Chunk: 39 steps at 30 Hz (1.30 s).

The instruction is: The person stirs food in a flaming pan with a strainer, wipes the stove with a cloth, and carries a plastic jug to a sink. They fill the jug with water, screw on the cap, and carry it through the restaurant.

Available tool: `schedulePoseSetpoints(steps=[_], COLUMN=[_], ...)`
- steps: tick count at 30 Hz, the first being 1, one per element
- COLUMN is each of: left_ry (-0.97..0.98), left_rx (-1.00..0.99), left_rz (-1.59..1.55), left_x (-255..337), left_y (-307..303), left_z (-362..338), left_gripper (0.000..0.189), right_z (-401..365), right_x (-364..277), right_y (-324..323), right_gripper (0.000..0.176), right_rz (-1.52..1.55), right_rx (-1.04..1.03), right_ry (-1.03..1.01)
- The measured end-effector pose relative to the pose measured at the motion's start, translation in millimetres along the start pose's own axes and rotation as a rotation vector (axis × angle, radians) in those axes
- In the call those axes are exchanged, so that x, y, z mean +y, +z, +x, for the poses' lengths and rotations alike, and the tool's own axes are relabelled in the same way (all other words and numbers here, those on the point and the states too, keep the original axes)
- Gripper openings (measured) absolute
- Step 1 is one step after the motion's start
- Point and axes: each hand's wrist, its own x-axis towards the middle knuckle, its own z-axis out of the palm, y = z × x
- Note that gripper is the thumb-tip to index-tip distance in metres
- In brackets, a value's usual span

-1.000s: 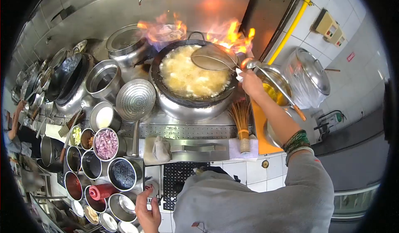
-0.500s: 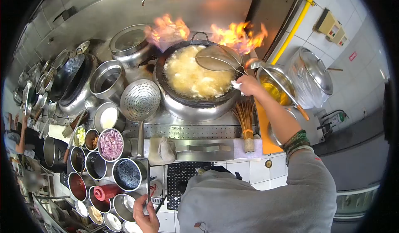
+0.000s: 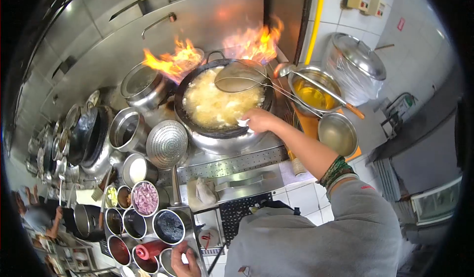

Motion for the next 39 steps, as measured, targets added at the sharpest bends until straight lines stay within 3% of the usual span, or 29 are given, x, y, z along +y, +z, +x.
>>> schedulePoseSetpoints(steps=[2,4,6,8,9,10,12,13,16,18,20,22,25,26,29,30,32,34,36,37,38,39], left_ry=[0.008,0.027,0.026,0.033,0.032,0.027,0.087,0.077,0.142,0.22,0.228,0.175,0.277,0.216,0.071,0.075,0.05,0.0,-0.164,-0.179,-0.151,-0.212], left_rx=[-0.014,-0.036,-0.018,-0.006,-0.058,-0.108,-0.097,-0.121,-0.164,-0.192,-0.286,-0.271,-0.183,-0.142,-0.044,-0.021,-0.068,-0.004,0.049,0.091,0.122,0.141], left_rz=[-0.041,0.014,0.016,0.011,0.023,0.037,0.02,0.04,0.021,-0.024,0.047,0.008,0.003,0.011,0.0,-0.004,-0.015,0.128,0.06,0.069,0.05,0.047], left_x=[3,-1,-4,1,10,19,33,42,59,64,70,80,62,57,41,38,38,43,41,32,21,14], left_y=[2,0,0,2,3,4,11,12,24,32,37,36,30,27,21,19,12,4,2,3,4,6], left_z=[3,4,4,9,14,20,26,28,40,44,46,42,37,33,26,25,20,9,1,-6,-13,-20], left_gripper=[0.019,0.02,0.02,0.02,0.02,0.02,0.02,0.021,0.021,0.021,0.022,0.023,0.023,0.022,0.022,0.022,0.026,0.024,0.021,0.019,0.021,0.021], right_z=[-4,-18,-36,-40,-41,-38,-50,-50,-47,-36,-31,-40,-32,-16,98,148,239,246,170,133,83,48], right_x=[6,35,44,24,2,-14,-44,-52,-78,-95,-124,-156,-156,-153,-128,-115,-72,-50,-49,-27,-20,22], right_y=[-14,6,37,73,80,95,81,78,95,115,119,90,15,-9,-83,-91,-71,-74,-98,-94,-106,-92], right_gripper=[0.025,0.022,0.02,0.022,0.022,0.022,0.022,0.022,0.025,0.025,0.026,0.023,0.021,0.023,0.019,0.028,0.054,0.069,0.054,0.043,0.041,0.038], right_rz=[0.768,0.94,0.484,0.504,0.641,0.983,1.666,1.677,1.013,0.453,0.733,0.968,0.811,0.917,0.57,0.561,0.26,0.419,0.592,0.353,0.145,0.031], right_rx=[-0.274,0.129,0.6,0.837,0.824,0.719,0.663,0.663,0.867,1.043,0.799,0.557,0.851,0.907,1.218,1.094,1.035,0.788,0.549,0.654,0.447,0.471], right_ry=[0.257,0.292,0.407,0.482,0.528,0.608,0.454,0.449,0.591,0.284,0.009,0.047,-0.078,-0.065,-0.222,-0.157,-0.125,0.013,-0.008,-0.19,0.012,-0.014])
